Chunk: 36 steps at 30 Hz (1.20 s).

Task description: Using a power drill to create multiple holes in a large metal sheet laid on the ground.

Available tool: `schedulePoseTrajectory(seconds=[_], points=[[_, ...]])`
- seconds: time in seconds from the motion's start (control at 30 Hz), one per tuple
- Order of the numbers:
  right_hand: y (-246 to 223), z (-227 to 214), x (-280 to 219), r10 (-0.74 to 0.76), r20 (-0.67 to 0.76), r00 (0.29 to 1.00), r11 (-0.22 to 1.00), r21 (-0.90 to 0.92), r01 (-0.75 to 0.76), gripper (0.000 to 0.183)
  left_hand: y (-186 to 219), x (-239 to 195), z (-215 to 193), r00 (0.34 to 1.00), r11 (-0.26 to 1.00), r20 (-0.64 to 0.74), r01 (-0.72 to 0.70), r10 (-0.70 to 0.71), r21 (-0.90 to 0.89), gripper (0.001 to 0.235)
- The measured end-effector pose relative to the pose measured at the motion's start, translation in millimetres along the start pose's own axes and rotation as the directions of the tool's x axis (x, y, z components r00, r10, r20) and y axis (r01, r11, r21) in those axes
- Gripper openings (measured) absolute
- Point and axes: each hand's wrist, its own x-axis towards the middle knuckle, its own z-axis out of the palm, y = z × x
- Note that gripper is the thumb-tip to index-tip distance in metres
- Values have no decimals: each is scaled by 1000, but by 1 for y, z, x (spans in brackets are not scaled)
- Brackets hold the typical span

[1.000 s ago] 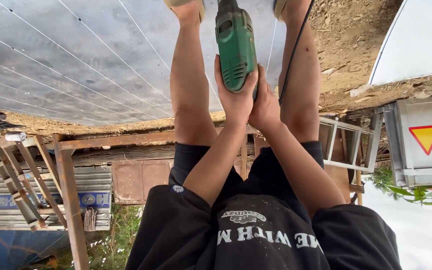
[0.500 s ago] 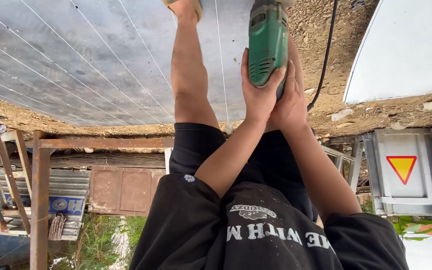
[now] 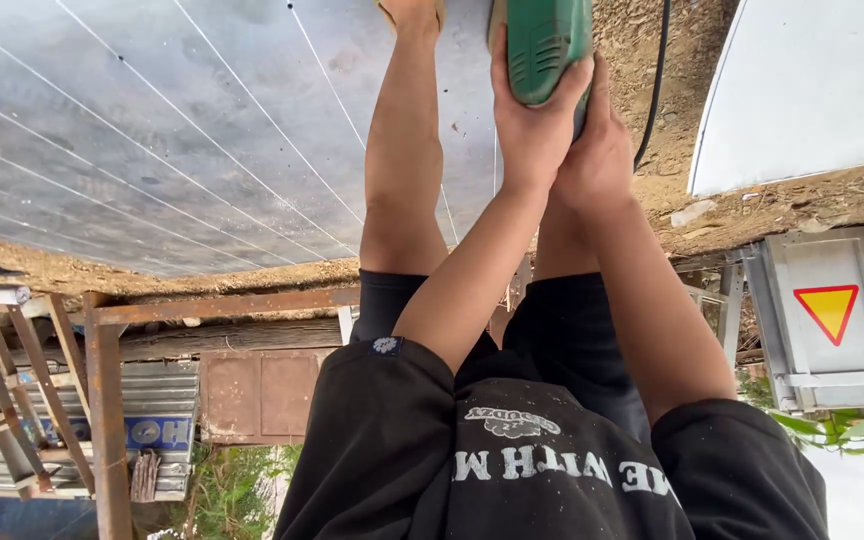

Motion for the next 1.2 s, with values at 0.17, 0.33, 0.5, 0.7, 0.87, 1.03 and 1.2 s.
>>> schedulePoseTrajectory(seconds=[0.17, 0.33, 0.5, 0.7, 0.87, 1.03, 1.2], points=[[-26, -13, 26, 7, 19, 1000, 1000, 1, -7, 79, 21, 15, 9, 1000, 996, 26, -2, 4, -93, 100], [-17, -9, 60, -193, -14, 981, 976, -109, 191, 80, 48, 34, 15, 1000, 996, 13, 2, 0, -84, 100], [0, -4, 90, -168, 64, 984, 981, -83, 173, 84, 46, 63, 35, 995, 993, -71, 65, -72, -97, 107], [18, -12, 87, -189, 76, 979, 979, -55, 194, 79, 18, 63, 47, 995, 994, -104, -2, -9, -109, 101], [9, -25, 90, -163, 120, 979, 987, 26, 161, 78, 13, 61, 53, 988, 993, -153, -25, 6, -119, 103], [9, -28, 85, -130, 141, 981, 991, 10, 130, 82, 17, 55, 55, 985, 984, -159, 40, -68, -171, 104], [8, -26, 92, -116, 170, 979, 993, 7, 116, 84, 15, 62, 52, 990, 981, -141, -13, -15, -194, 104]])
